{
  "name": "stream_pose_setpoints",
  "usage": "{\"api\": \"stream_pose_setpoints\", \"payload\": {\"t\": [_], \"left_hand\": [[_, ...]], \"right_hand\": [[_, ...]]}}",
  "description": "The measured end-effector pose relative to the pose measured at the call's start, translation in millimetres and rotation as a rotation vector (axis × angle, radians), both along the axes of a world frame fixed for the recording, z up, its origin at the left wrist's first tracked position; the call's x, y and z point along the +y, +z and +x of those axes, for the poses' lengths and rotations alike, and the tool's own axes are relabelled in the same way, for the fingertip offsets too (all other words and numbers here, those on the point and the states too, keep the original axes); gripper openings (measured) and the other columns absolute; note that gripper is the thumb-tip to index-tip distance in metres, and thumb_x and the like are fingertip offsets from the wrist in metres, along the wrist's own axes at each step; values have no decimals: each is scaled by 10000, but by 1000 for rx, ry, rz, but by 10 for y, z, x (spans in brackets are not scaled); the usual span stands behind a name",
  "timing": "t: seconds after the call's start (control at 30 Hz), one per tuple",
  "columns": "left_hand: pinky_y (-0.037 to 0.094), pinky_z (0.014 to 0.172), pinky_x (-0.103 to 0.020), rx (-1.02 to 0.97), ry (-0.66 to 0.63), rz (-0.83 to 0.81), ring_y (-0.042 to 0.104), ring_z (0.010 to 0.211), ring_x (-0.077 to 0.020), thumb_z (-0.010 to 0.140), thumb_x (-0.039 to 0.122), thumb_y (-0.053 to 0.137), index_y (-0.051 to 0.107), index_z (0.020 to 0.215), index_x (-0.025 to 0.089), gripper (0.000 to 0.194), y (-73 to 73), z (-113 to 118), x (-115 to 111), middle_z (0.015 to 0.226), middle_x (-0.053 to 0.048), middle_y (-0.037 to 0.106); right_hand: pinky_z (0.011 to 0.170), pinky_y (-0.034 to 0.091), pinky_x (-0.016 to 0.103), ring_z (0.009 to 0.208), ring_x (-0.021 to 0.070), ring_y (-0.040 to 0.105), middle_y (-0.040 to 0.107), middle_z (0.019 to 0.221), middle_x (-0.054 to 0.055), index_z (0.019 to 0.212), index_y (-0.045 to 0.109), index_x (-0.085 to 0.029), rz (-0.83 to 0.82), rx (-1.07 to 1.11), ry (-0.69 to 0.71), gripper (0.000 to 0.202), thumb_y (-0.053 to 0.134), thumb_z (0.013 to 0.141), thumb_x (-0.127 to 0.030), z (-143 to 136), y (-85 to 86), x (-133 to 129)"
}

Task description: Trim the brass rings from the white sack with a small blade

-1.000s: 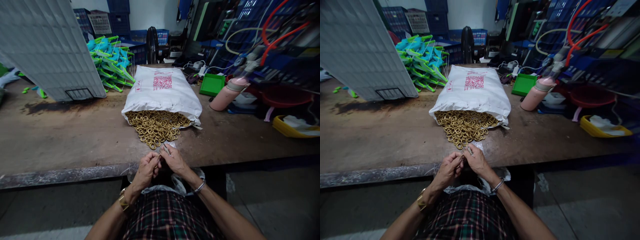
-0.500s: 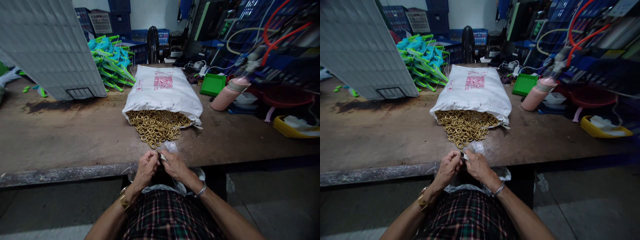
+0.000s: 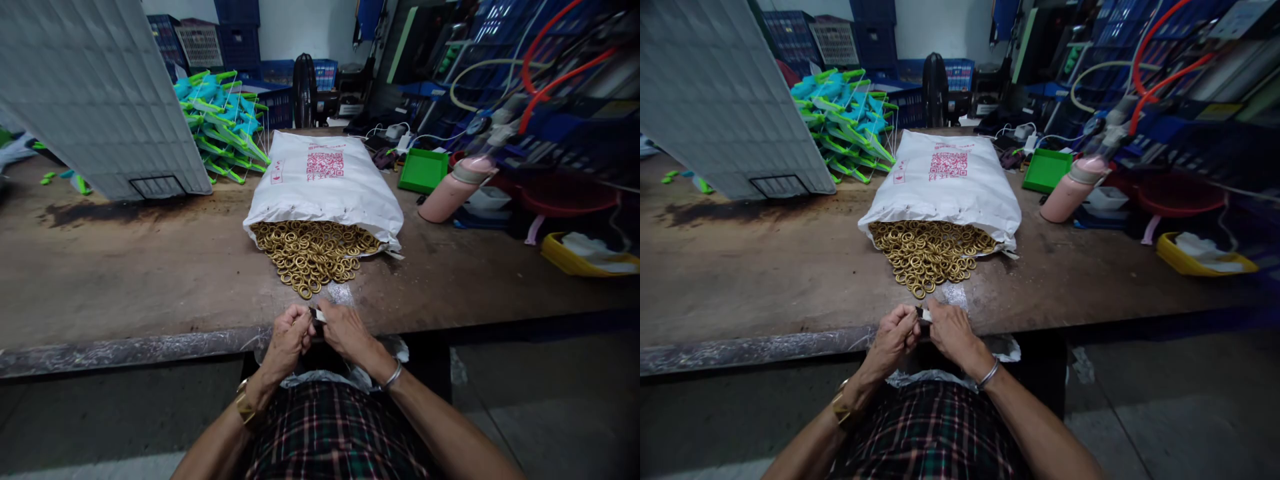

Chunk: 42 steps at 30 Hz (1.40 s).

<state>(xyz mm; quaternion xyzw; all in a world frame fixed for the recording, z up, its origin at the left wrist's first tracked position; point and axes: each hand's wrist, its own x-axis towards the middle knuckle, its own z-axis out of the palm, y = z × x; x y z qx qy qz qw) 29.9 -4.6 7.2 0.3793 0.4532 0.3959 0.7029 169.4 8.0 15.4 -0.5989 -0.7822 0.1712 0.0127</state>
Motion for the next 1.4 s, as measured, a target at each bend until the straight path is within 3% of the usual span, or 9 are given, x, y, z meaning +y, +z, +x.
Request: {"api": "stream_pose_setpoints", "payload": {"t": [0.27, 0.4, 0.67, 0.77, 0.9, 1.03, 1.13, 1.27, 1.4], "left_hand": [[306, 351, -146, -357, -18, -181, 397, 416, -35, 715, 416, 628, 463, 741, 163, 304, 70, -23, -41, 624, 33, 515], [357, 372, -148, -394, 12, -237, 509, 525, -74, 731, 392, 614, 483, 728, 142, 282, 20, -50, 4, 735, -31, 573], [354, 360, -154, -505, 27, -345, 549, 509, -105, 699, 291, 619, 558, 831, 142, 208, 16, -80, 46, 665, -32, 589], [357, 370, -158, -592, 57, -423, 552, 528, -105, 719, 303, 593, 586, 763, 112, 197, -33, -94, 84, 655, -40, 575], [367, 389, -164, -644, 111, -487, 561, 547, -108, 742, 275, 574, 593, 716, 94, 184, -89, -104, 117, 666, -54, 582], [367, 403, -160, -678, 118, -485, 551, 546, -99, 752, 271, 589, 595, 714, 94, 182, -85, -101, 128, 665, -51, 580], [365, 410, -150, -699, 120, -467, 535, 549, -88, 753, 264, 608, 593, 740, 92, 173, -66, -95, 139, 675, -47, 574], [355, 401, -129, -711, 142, -480, 513, 542, -69, 759, 221, 609, 583, 783, 90, 135, -49, -91, 153, 685, -41, 565], [348, 384, -117, -679, 177, -490, 506, 531, -59, 761, 199, 607, 566, 771, 108, 101, -45, -80, 149, 710, -47, 579]], "right_hand": [[534, 229, 259, 654, 150, 575, 649, 777, 46, 935, 504, -174, 186, 23, -224, 146, 402, 831, -187, -21, -117, 259], [528, 212, 257, 634, 139, 568, 651, 775, 28, 944, 505, -199, 236, 19, -215, 141, 442, 847, -281, -107, -153, 304], [506, 154, 258, 548, 120, 498, 609, 659, 28, 860, 534, -183, 207, -41, -197, 108, 439, 814, -164, -103, -256, 336], [504, 149, 251, 509, 113, 456, 577, 618, 22, 872, 523, -171, 222, -18, -203, 114, 424, 818, -157, -73, -302, 349], [513, 206, 238, 512, 123, 447, 553, 619, 18, 872, 504, -167, 251, 137, -209, 132, 382, 822, -164, -10, -318, 364], [522, 296, 234, 536, 138, 467, 527, 615, 9, 772, 468, -192, 215, 396, -226, 207, 308, 859, -290, 81, -264, 347], [513, 301, 234, 539, 142, 474, 518, 597, 9, 737, 470, -198, 189, 400, -226, 211, 318, 847, -296, 130, -235, 295], [534, 322, 239, 564, 153, 514, 568, 635, 19, 876, 528, -192, 193, 329, -206, 158, 394, 806, -237, 132, -218, 207], [666, 412, 244, 744, 154, 584, 634, 848, 42, 959, 529, -192, 221, 597, -163, 190, 417, 814, -239, 66, -123, 118]]}}
